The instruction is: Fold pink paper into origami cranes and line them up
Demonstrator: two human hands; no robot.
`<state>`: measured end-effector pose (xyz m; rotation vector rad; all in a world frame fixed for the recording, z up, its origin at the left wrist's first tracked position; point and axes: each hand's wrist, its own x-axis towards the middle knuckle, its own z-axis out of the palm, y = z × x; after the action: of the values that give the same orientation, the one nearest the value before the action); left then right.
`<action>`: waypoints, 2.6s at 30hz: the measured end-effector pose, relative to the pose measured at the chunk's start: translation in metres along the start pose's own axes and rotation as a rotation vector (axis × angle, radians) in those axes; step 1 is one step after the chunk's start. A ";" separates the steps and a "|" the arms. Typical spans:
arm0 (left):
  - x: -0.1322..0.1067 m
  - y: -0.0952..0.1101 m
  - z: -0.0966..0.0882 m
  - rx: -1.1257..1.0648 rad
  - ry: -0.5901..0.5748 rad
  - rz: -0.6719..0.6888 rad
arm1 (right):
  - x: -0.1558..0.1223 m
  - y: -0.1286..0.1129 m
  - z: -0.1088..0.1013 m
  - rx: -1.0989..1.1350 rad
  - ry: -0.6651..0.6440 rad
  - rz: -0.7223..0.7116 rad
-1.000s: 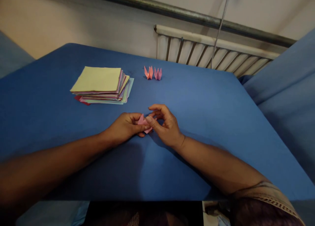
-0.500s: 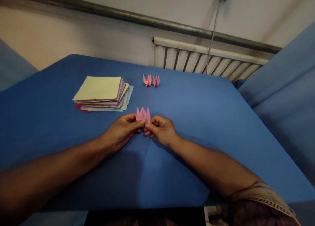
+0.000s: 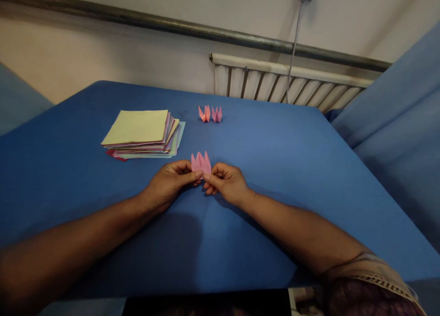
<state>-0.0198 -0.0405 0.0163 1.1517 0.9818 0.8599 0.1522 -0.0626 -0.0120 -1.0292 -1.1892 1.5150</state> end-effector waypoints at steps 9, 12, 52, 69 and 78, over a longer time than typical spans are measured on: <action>-0.007 0.004 0.006 -0.219 -0.044 -0.195 | -0.008 0.001 0.008 -0.163 0.064 -0.062; -0.009 0.005 0.009 -0.324 -0.007 -0.196 | -0.008 0.004 0.009 -0.208 0.078 -0.028; -0.011 0.003 0.011 0.073 -0.015 -0.123 | -0.008 -0.013 -0.017 -0.729 0.040 -0.642; -0.015 0.006 0.014 0.077 0.032 -0.057 | -0.016 -0.015 -0.016 -1.070 0.100 -0.868; -0.014 0.005 0.013 0.048 0.023 -0.047 | -0.017 -0.017 -0.015 -1.179 0.176 -1.040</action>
<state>-0.0127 -0.0571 0.0248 1.1571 1.0490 0.8180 0.1730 -0.0746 0.0028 -0.9021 -2.0604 -0.1794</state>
